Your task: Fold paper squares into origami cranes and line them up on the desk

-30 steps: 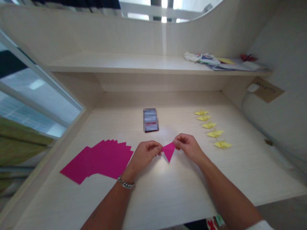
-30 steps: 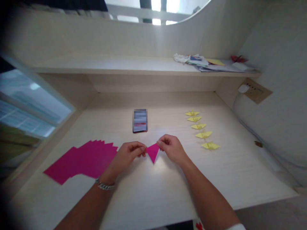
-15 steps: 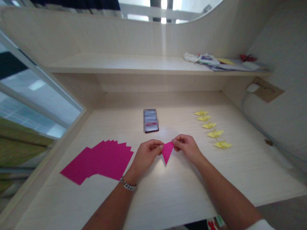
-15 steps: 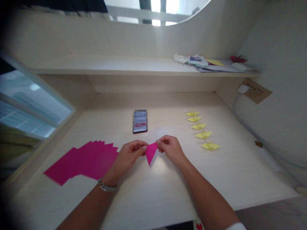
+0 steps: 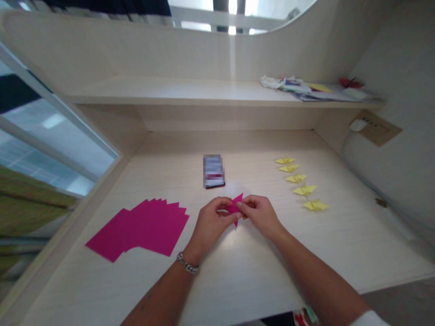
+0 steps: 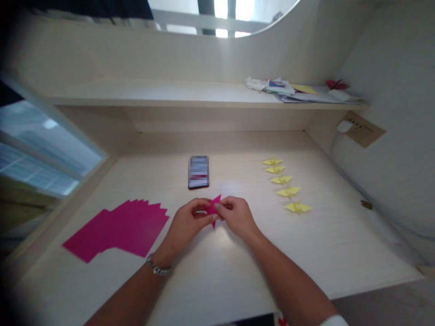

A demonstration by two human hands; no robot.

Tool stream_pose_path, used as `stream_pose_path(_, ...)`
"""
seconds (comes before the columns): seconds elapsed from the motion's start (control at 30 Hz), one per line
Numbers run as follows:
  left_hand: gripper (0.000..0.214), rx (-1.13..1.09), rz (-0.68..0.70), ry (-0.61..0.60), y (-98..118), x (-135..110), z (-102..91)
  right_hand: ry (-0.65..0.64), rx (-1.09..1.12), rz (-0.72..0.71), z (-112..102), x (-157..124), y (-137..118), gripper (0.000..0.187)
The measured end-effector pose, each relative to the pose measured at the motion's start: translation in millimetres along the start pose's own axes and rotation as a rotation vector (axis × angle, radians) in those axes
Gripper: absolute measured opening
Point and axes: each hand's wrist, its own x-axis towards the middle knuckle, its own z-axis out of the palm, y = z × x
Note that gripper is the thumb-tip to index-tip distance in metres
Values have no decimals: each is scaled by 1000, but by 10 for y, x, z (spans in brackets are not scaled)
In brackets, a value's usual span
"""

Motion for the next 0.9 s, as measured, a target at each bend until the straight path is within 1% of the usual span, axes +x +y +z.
stream_pose_path(0.13, 31, -29, -24, -20, -22, -1, 20, -52, 82, -26, 18, 10, 6, 29)
stream_pose_path(0.3, 31, -209, -117, -100, 13, 32, -23, -68, 125, 26, -4, 39, 16, 35)
stream_pose_path(0.37, 31, -248, -138, -114, 30, 39, -40, -72, 131, 35, -15, 43, 14, 35)
stream_pose_path(0.53, 29, -310, -162, -115, 11, 45, -62, -79, 122, 42, -23, 30, -22, 33)
stream_pose_path(0.7, 24, -363, -158, -126, -18, 40, -62, -82, 110, 49, -18, 17, -43, 35)
stream_pose_path(0.9, 21, -386, -171, -134, 18, 33, -52, -98, 89, 17, -27, 14, -37, 33)
